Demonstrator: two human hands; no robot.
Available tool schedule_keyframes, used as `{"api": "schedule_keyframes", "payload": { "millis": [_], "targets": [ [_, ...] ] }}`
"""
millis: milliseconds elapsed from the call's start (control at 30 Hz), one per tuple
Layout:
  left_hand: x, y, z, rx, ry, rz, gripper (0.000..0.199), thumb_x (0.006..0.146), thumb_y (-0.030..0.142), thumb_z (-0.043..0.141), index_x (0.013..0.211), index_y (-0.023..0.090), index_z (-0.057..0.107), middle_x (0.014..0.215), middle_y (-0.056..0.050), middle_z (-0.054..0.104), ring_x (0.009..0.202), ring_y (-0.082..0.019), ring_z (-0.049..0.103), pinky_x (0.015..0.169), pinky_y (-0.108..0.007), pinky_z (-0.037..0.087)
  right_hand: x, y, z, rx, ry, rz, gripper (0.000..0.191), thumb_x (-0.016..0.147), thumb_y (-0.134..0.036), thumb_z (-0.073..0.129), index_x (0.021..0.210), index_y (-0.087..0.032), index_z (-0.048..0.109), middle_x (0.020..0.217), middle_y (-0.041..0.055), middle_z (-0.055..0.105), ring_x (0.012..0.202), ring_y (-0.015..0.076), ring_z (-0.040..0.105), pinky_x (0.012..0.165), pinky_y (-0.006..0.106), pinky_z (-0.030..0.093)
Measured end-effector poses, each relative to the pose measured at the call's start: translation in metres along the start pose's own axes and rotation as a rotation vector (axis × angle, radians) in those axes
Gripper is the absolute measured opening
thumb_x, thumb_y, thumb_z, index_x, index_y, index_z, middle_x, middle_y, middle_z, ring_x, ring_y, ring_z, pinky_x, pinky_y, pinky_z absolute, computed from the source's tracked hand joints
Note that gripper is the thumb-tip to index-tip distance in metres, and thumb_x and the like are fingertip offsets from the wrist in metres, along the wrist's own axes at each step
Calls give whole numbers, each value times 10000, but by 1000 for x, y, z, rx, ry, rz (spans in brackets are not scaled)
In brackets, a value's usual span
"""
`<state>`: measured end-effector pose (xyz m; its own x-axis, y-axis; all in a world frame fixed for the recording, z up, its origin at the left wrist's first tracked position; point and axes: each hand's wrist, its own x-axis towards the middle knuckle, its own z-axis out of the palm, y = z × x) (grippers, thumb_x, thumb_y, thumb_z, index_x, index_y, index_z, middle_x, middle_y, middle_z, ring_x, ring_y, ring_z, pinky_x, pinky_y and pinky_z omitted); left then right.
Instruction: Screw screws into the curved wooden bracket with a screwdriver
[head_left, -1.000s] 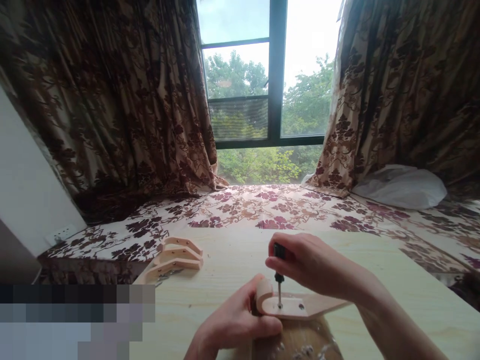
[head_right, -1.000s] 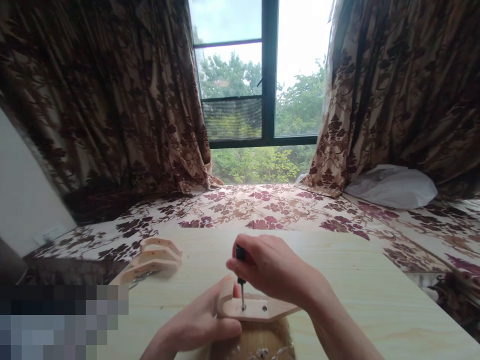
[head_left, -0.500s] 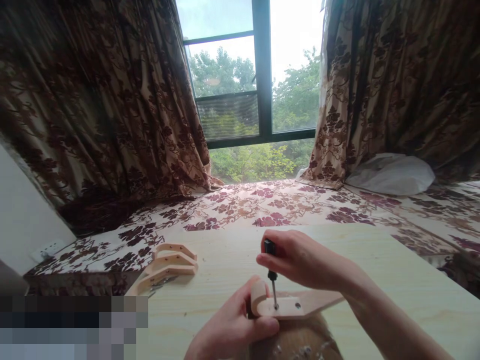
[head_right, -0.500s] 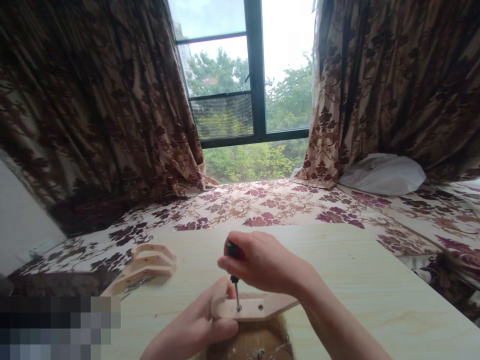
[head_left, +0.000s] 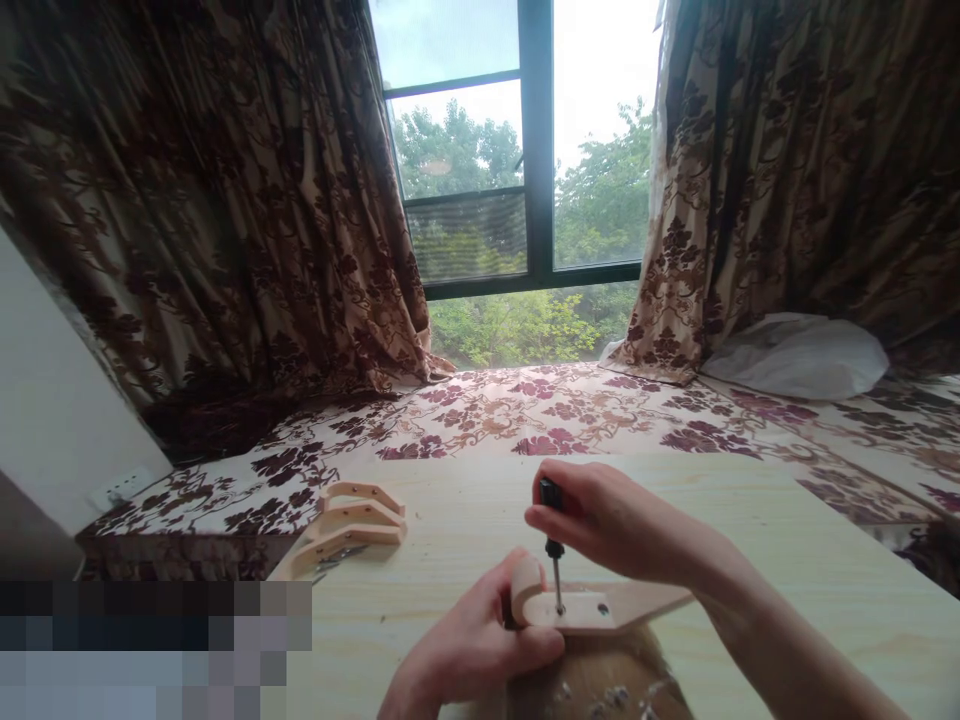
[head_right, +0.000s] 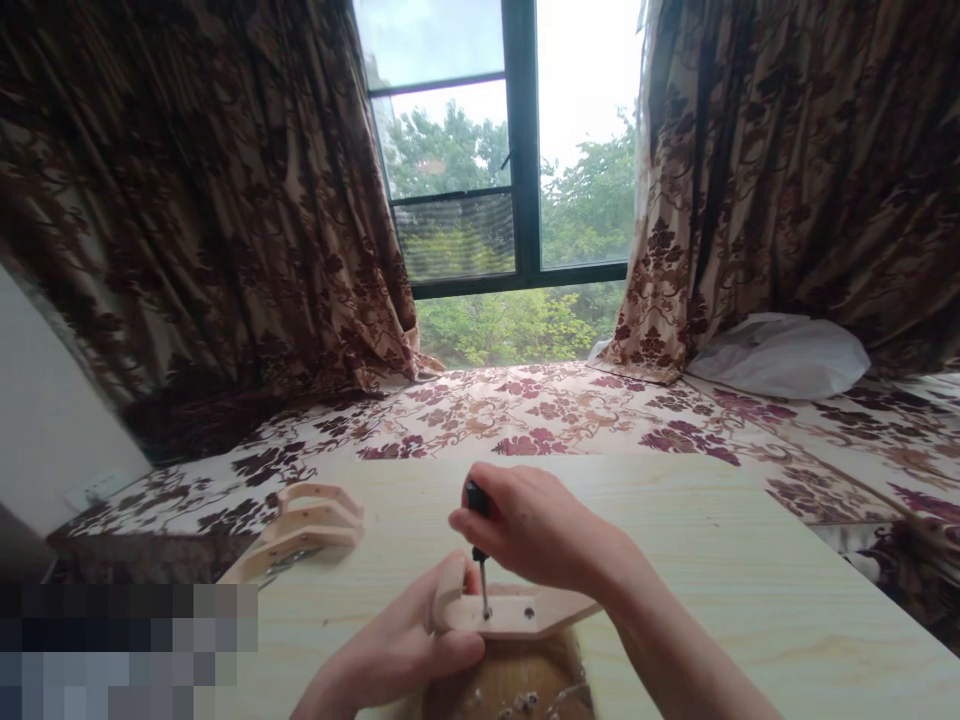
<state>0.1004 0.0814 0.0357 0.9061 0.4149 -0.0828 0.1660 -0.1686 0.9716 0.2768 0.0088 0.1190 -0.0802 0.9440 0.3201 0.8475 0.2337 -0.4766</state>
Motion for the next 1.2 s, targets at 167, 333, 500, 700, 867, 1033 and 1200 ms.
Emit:
{"api": "schedule_keyframes", "payload": {
  "millis": [167, 333, 500, 700, 867, 1033, 1200],
  "targets": [
    [2, 0, 0, -14, -2, 24, 310, 658, 278, 653, 844, 202, 417, 756, 52, 417, 690, -107, 366, 598, -223, 308, -5, -4, -7, 110, -58, -54, 35, 819, -208, 524, 823, -188, 553, 665, -38, 527, 594, 86, 426, 559, 220, 324],
    [2, 3, 1, -17, 12, 10, 291, 642, 221, 634, 807, 213, 394, 720, 63, 401, 659, -97, 352, 568, -215, 293, -5, -3, -3, 69, -48, -22, 136, 848, -273, 512, 748, -181, 507, 631, -36, 488, 568, 89, 383, 524, 231, 291],
    [2, 3, 1, -32, 1, 5, 326, 642, 258, 667, 815, 208, 395, 713, 66, 413, 645, -92, 349, 554, -210, 285, -1, 1, 3, 33, 11, 15, 194, 849, -309, 517, 713, -177, 477, 608, -32, 490, 547, 87, 368, 514, 237, 271],
    [2, 0, 1, -49, 4, 10, 317, 657, 235, 665, 839, 199, 409, 710, 68, 419, 628, -86, 347, 547, -212, 279, -5, -1, -6, 126, -40, -46, 72, 815, -225, 541, 860, -181, 575, 656, -33, 527, 581, 88, 431, 541, 220, 323],
    [3, 2, 0, -55, 4, 26, 319, 652, 238, 677, 836, 191, 420, 724, 61, 422, 650, -90, 354, 558, -212, 283, -5, -1, -4, 134, -75, -36, 106, 836, -247, 521, 753, -181, 516, 629, -41, 482, 570, 87, 390, 518, 221, 307],
    [3, 2, 0, -62, -7, 40, 330, 659, 264, 687, 840, 186, 422, 724, 58, 432, 652, -91, 354, 562, -213, 282, -2, 1, 3, 38, 9, -3, 195, 845, -316, 524, 713, -184, 465, 615, -37, 471, 554, 91, 358, 516, 241, 281],
    [3, 1, 1, -72, -6, 37, 348, 658, 283, 696, 840, 184, 415, 724, 57, 423, 652, -90, 358, 555, -210, 278, -6, -1, -4, 60, -27, -40, 76, 828, -267, 541, 836, -191, 543, 672, -32, 530, 591, 94, 415, 548, 233, 311]
  ]
}}
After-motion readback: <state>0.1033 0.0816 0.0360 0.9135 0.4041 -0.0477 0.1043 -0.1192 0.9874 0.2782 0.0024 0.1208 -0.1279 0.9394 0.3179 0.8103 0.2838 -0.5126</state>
